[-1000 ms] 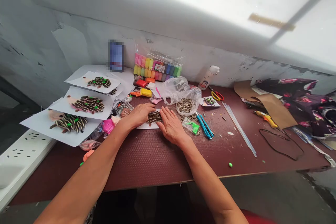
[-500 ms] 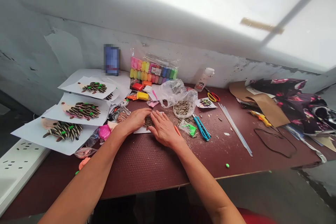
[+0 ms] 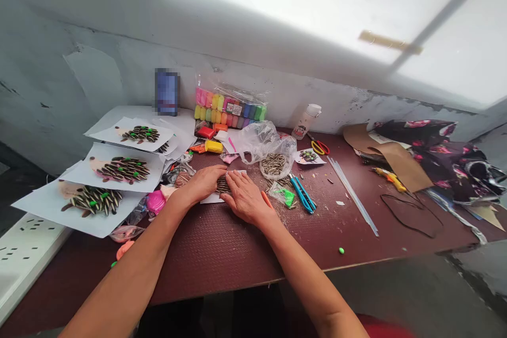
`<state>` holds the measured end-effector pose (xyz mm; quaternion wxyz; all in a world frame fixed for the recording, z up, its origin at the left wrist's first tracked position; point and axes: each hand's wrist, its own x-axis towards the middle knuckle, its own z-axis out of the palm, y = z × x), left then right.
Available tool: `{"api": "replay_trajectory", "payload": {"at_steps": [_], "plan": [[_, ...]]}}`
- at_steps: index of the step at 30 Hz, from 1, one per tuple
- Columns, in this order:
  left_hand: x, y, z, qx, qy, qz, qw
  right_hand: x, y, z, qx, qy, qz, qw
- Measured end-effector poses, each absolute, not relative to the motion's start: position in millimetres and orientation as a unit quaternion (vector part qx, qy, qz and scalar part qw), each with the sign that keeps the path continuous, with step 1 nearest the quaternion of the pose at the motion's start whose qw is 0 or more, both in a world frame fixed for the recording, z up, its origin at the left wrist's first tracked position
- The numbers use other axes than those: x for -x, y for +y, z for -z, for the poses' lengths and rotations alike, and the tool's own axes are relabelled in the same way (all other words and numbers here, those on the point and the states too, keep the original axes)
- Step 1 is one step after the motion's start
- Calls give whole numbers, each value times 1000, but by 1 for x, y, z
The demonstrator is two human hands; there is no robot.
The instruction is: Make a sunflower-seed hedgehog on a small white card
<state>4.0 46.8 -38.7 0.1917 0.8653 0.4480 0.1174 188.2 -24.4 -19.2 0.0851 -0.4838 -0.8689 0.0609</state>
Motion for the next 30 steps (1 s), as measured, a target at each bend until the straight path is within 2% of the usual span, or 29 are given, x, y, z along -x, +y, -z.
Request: {"api": "replay_trajectory", "payload": {"at_steps": [9, 14, 21, 30], "plan": [[-3, 52, 46, -851, 471, -156, 172, -191, -23, 28, 477, -868, -80, 112], [4, 58, 50, -843, 480, -207, 130, -208, -15, 30, 518, -834, -66, 178], [9, 60, 49, -824, 533, -173, 85, -238, -6, 36, 597, -767, -34, 231], [7, 57, 44, -825, 533, -165, 89, -242, -6, 36, 612, -757, -22, 228]]}}
